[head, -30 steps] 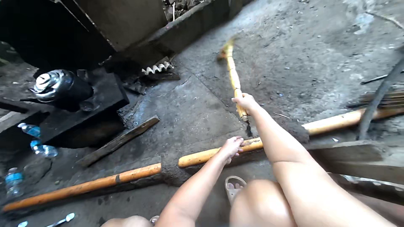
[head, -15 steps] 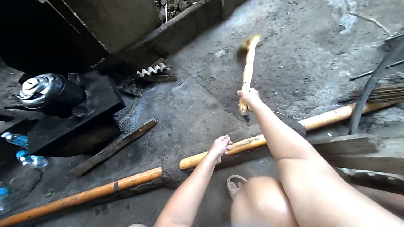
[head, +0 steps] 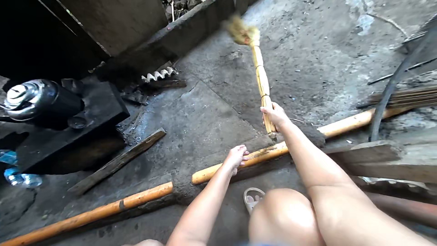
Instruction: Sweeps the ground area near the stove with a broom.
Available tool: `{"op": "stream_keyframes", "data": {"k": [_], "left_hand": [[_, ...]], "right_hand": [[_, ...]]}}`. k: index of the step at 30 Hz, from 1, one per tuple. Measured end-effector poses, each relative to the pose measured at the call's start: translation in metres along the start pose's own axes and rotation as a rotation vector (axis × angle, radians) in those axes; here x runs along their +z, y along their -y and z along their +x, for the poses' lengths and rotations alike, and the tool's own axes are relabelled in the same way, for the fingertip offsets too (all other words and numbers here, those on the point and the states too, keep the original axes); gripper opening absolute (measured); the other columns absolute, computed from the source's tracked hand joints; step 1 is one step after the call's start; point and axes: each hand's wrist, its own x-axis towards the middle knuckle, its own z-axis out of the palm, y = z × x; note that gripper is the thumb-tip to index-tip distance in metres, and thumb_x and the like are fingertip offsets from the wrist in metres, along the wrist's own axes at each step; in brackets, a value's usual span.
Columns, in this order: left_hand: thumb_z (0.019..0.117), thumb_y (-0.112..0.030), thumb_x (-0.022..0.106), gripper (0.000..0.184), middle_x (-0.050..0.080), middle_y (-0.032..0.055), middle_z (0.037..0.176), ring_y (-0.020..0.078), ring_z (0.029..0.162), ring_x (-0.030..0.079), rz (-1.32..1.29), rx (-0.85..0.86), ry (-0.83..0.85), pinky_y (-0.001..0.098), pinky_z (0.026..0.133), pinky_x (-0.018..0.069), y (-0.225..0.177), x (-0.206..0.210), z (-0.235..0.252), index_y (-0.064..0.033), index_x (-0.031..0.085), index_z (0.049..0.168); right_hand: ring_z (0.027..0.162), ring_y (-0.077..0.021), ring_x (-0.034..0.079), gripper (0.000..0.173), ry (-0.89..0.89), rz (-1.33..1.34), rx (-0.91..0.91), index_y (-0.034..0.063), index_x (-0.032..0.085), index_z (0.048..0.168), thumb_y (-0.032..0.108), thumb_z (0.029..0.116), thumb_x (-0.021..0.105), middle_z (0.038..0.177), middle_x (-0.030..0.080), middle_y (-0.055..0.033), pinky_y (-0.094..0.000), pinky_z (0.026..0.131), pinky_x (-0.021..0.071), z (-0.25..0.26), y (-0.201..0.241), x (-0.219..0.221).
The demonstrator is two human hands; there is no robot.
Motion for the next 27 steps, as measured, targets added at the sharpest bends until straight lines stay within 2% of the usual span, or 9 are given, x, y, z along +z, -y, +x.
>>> {"op": "stream_keyframes", "data": {"k": [6, 9, 13, 17, 19, 21, 23, 25, 27], "left_hand": [[0.1138, -0.029, 0.036, 0.045, 0.06, 0.0171, 0.136, 0.0232, 0.103, 0.065, -0.028, -0.019, -0.006, 0.037, 0.083, 0.052, 0.002, 0.0, 0.006, -0.0086, 0.042, 0.153], [0.1143, -0.033, 0.032, 0.049, 0.054, 0.0194, 0.144, 0.0291, 0.113, 0.063, -0.098, -0.031, -0.043, 0.0436, 0.089, 0.0516, -0.002, -0.001, 0.01, -0.0089, 0.036, 0.156], [0.1141, -0.039, 0.027, 0.055, 0.048, 0.0215, 0.151, 0.0354, 0.125, 0.058, -0.152, -0.035, 0.004, 0.0507, 0.097, 0.0492, -0.018, -0.006, 0.007, -0.01, 0.029, 0.16], [0.1137, -0.042, 0.024, 0.057, 0.048, 0.0196, 0.152, 0.0301, 0.118, 0.063, -0.23, 0.038, 0.128, 0.0464, 0.094, 0.0527, -0.046, -0.006, -0.012, -0.0126, 0.022, 0.163], [0.1137, -0.041, 0.025, 0.056, 0.057, 0.0175, 0.139, 0.0237, 0.104, 0.065, -0.279, 0.068, 0.147, 0.0397, 0.085, 0.0545, -0.061, -0.008, -0.03, -0.0114, 0.026, 0.161], [0.1122, -0.048, 0.024, 0.058, 0.068, 0.013, 0.108, 0.0178, 0.082, 0.065, -0.292, 0.017, 0.096, 0.0336, 0.068, 0.0538, -0.067, -0.015, -0.058, -0.0055, 0.05, 0.142], [0.1102, -0.054, 0.019, 0.069, 0.07, 0.0167, 0.112, 0.0233, 0.09, 0.068, -0.269, -0.106, 0.107, 0.0409, 0.075, 0.0556, -0.066, -0.029, -0.1, -0.0034, 0.054, 0.142], [0.1111, -0.052, 0.023, 0.063, 0.069, 0.0158, 0.11, 0.0238, 0.091, 0.067, -0.27, -0.185, 0.018, 0.0427, 0.078, 0.0553, -0.054, -0.041, -0.147, -0.0055, 0.053, 0.142], [0.1121, -0.044, 0.032, 0.051, 0.068, 0.0116, 0.089, 0.0183, 0.07, 0.065, -0.328, -0.199, -0.154, 0.0349, 0.061, 0.0544, -0.046, -0.048, -0.188, -0.0042, 0.061, 0.125]], "right_hand": [[0.077, -0.0284, 0.061, 0.056, 0.001, -0.102, 0.196, 0.0122, 0.041, 0.146, 0.02, 0.0967, 0.066, 0.106, 0.06, -0.0204, -0.0478, 0.068, 0.0531, -0.032, -0.053, 0.021], [0.08, -0.0238, 0.062, 0.062, 0.151, -0.087, 0.175, 0.0106, 0.038, 0.152, 0.014, 0.0962, 0.065, 0.107, 0.06, -0.0171, -0.0436, 0.07, 0.0549, -0.077, -0.068, 0.035], [0.061, -0.0124, 0.058, 0.054, 0.28, 0.039, 0.168, 0.0045, 0.037, 0.15, 0.01, 0.1, 0.057, 0.09, 0.059, -0.0067, -0.0296, 0.056, 0.0536, -0.124, -0.031, 0.041], [0.062, -0.0125, 0.061, 0.051, 0.165, 0.229, 0.158, 0.003, 0.033, 0.149, 0.01, 0.1022, 0.053, 0.09, 0.062, -0.0073, -0.0289, 0.056, 0.0549, -0.141, 0.021, 0.05], [0.066, -0.0148, 0.063, 0.045, 0.088, 0.315, 0.219, 0.0036, 0.034, 0.146, 0.012, 0.1056, 0.051, 0.092, 0.063, -0.0095, -0.0306, 0.058, 0.0561, -0.157, 0.044, 0.065], [0.064, -0.0171, 0.063, 0.034, 0.054, 0.378, 0.301, 0.0023, 0.039, 0.136, 0.011, 0.1054, 0.051, 0.086, 0.061, -0.0097, -0.0334, 0.058, 0.0571, -0.188, 0.057, 0.089], [0.065, -0.0192, 0.062, 0.032, 0.068, 0.411, 0.404, 0.0019, 0.044, 0.133, 0.01, 0.1032, 0.053, 0.084, 0.06, -0.0106, -0.0365, 0.059, 0.0571, -0.232, 0.062, 0.108], [0.066, -0.0196, 0.063, 0.03, 0.147, 0.388, 0.545, 0.0013, 0.047, 0.13, 0.012, 0.1027, 0.055, 0.084, 0.061, -0.0109, -0.0375, 0.061, 0.0571, -0.272, 0.072, 0.121], [0.066, -0.0203, 0.064, 0.036, 0.232, 0.386, 0.65, 0.0023, 0.041, 0.134, 0.013, 0.1026, 0.056, 0.086, 0.062, -0.0117, -0.0377, 0.061, 0.0577, -0.301, 0.091, 0.133]]}}
